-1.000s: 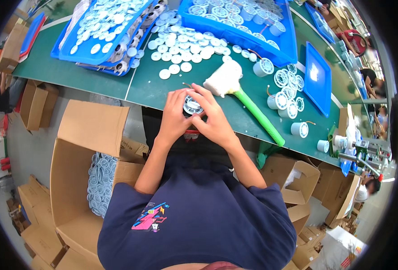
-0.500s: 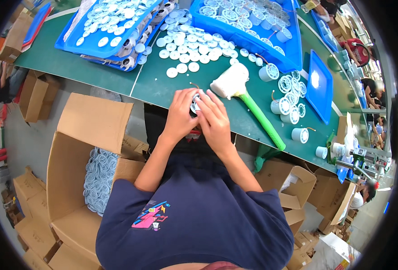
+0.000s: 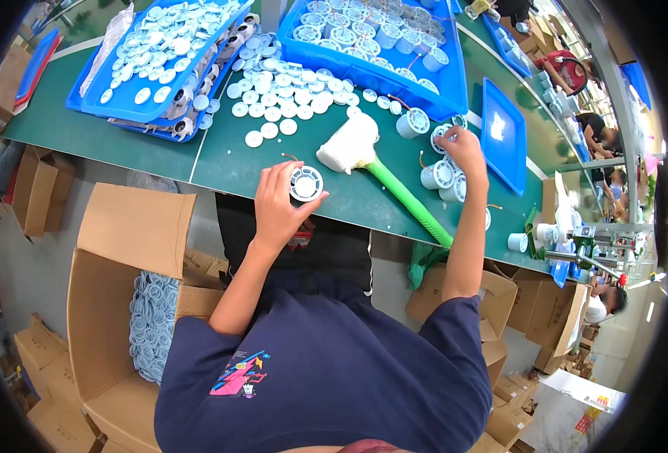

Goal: Assembling plastic housing components for electronic devices by hand and using a rubber mallet.

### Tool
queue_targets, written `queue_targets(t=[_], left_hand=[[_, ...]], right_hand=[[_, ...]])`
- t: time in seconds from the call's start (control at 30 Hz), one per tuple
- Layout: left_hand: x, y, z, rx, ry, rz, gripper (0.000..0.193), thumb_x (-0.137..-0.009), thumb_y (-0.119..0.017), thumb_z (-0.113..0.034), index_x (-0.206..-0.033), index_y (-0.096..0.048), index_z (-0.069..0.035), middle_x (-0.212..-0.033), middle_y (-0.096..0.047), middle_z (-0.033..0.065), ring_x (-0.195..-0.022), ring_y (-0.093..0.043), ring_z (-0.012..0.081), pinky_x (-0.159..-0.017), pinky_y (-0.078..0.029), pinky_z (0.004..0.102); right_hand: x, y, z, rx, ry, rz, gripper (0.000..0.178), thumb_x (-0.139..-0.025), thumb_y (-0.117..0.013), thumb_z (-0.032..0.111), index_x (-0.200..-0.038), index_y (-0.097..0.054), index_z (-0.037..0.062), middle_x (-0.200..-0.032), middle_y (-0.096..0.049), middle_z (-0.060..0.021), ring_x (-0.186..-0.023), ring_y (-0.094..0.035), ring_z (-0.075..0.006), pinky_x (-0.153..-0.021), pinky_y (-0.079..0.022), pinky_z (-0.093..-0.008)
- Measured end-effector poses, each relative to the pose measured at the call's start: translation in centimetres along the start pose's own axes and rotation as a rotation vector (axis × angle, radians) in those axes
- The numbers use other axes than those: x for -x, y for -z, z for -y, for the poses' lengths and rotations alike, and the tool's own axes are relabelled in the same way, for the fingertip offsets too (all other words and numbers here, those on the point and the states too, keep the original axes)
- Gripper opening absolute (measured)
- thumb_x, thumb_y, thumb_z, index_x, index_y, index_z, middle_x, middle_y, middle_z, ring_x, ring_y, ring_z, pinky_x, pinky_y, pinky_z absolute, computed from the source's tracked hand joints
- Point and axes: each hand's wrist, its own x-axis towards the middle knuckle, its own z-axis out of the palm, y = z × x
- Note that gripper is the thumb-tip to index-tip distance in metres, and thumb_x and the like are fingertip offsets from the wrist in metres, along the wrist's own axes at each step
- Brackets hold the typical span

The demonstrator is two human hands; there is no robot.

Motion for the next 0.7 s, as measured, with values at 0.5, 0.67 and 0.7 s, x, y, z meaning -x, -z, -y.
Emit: queue_targets(t=[0.5,0.67,0.7], left_hand=[[1.1,0.6,-0.7,0.007,0.075,0.044,0.068,-0.079,-0.087,-0.028,-0.132,-0.057,0.001,-0.127,-0.061,0.0177,-0.114,-0.057,0.0379,-0.101,-0.046,0.0466],[1.2,0.4,-1.4,0.027,0.103,0.036,0.069,-0.075,-0.086,-0.019,-0.133,-0.055,0.002,-0.127,-0.06,0.0185,-0.113,-0.057,0.0385,-0.099,-0.047,0.0471],[1.2,0.3,-1.5,0.025,0.103,0.042,0.069,-0.075,-0.086,-0.019,-0.133,-0.055,0.002,-0.127,-0.06,0.0185,-0.113,-0.057,0.0385,-0.099,-0.047,0.0471]], right_hand=[[13.0,-2.6,7.4,-1.007,0.181,0.057,0.029,-0.108,-0.059,0.022,-0.104,-0.074,-0.0022,-0.082,-0.07,-0.0045,-0.061,-0.061,-0.0105,-0.061,-0.053,-0.0258],[17.1,-9.8,14.2,-1.356,0.122,0.527,0.026,-0.109,-0.058,0.018,-0.101,-0.069,-0.0044,-0.084,-0.07,-0.0074,-0.061,-0.065,-0.0106,-0.057,-0.054,-0.0246],[17.0,-10.7,14.4,-1.356,0.107,0.514,0.028,-0.109,-0.058,0.019,-0.096,-0.068,-0.0034,-0.08,-0.069,-0.0061,-0.06,-0.063,-0.0094,-0.054,-0.052,-0.0239]])
